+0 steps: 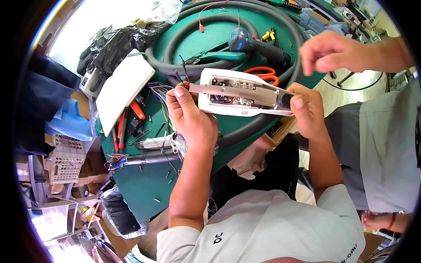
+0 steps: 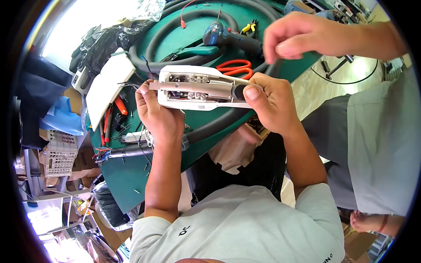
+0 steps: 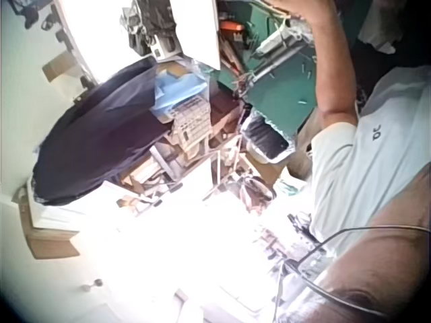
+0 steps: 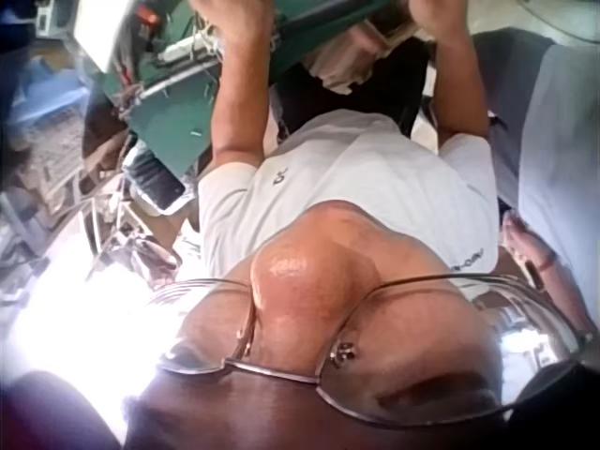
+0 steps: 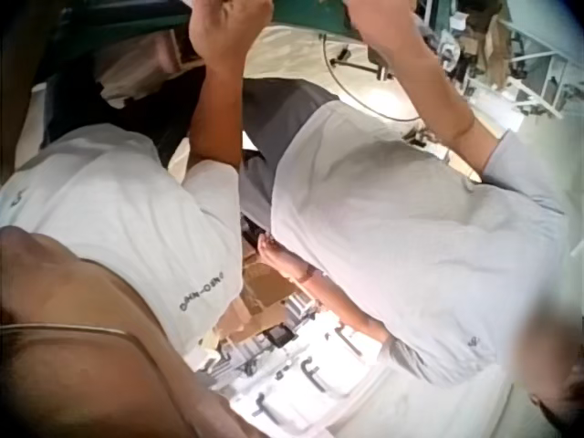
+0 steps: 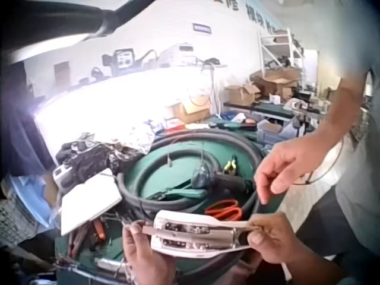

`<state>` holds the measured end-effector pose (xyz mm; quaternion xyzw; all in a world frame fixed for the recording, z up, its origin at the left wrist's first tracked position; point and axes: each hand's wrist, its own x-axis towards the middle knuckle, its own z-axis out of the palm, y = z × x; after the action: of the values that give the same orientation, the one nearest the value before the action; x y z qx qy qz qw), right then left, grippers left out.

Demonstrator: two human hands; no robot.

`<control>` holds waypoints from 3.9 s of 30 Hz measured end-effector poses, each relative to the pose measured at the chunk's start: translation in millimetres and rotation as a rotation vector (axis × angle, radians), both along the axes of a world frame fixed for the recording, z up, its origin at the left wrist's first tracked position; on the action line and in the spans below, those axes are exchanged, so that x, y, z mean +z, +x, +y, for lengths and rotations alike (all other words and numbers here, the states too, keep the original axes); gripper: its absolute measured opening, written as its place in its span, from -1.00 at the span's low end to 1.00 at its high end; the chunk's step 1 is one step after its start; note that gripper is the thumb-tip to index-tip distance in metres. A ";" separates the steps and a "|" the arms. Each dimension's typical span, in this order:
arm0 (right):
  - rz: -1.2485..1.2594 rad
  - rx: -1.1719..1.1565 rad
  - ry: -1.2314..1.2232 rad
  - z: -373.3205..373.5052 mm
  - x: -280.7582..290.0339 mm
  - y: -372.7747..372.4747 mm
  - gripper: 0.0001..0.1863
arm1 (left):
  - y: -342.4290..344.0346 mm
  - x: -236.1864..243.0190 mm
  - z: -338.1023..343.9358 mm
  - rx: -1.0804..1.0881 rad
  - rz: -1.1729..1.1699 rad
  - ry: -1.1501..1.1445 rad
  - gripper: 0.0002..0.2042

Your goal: The person uses wire strippers to strip wires, prepares a connector, and then sits on the floor to use a multimeter to test the electrical connections on a device.

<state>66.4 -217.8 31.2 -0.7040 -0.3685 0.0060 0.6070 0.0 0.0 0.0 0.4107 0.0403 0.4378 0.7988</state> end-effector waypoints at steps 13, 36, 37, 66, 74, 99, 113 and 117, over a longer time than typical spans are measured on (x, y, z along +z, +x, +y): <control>-0.300 -0.013 0.176 9.1 -0.3 0.2 -0.48 | -0.9 3.6 0.3 0.039 0.057 -0.039 -0.78; -0.183 -0.583 0.191 -1.4 -44.2 0.2 -0.62 | 2.9 10.8 -5.6 0.088 0.120 -0.116 -0.81; -0.126 -0.548 0.225 -0.1 -48.1 -0.1 -0.60 | 3.0 10.6 -5.1 0.085 0.119 -0.109 -0.81; -0.054 -0.535 0.275 5.0 -62.2 -2.8 -0.47 | 3.7 7.9 -4.7 0.080 0.103 -0.114 -0.81; -0.044 -0.558 0.256 3.7 -68.1 -1.5 -0.48 | 4.0 8.7 -3.9 0.067 0.086 -0.122 -0.81; -0.063 -0.586 0.232 3.1 -69.4 -1.5 -0.48 | 3.1 5.2 -1.4 0.058 0.087 -0.099 -0.80; -0.067 -0.589 0.217 2.8 -67.0 -1.9 -0.49 | 2.3 11.8 -5.0 0.061 0.125 -0.127 -0.81; -0.066 -0.567 0.265 2.4 -66.3 -2.0 -0.56 | 2.9 8.2 -2.7 0.059 0.110 -0.114 -0.81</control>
<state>64.3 -215.3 -35.1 -0.6932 -0.1745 -0.2347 0.6588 2.9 -2.7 8.2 0.3867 0.1212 0.4350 0.8041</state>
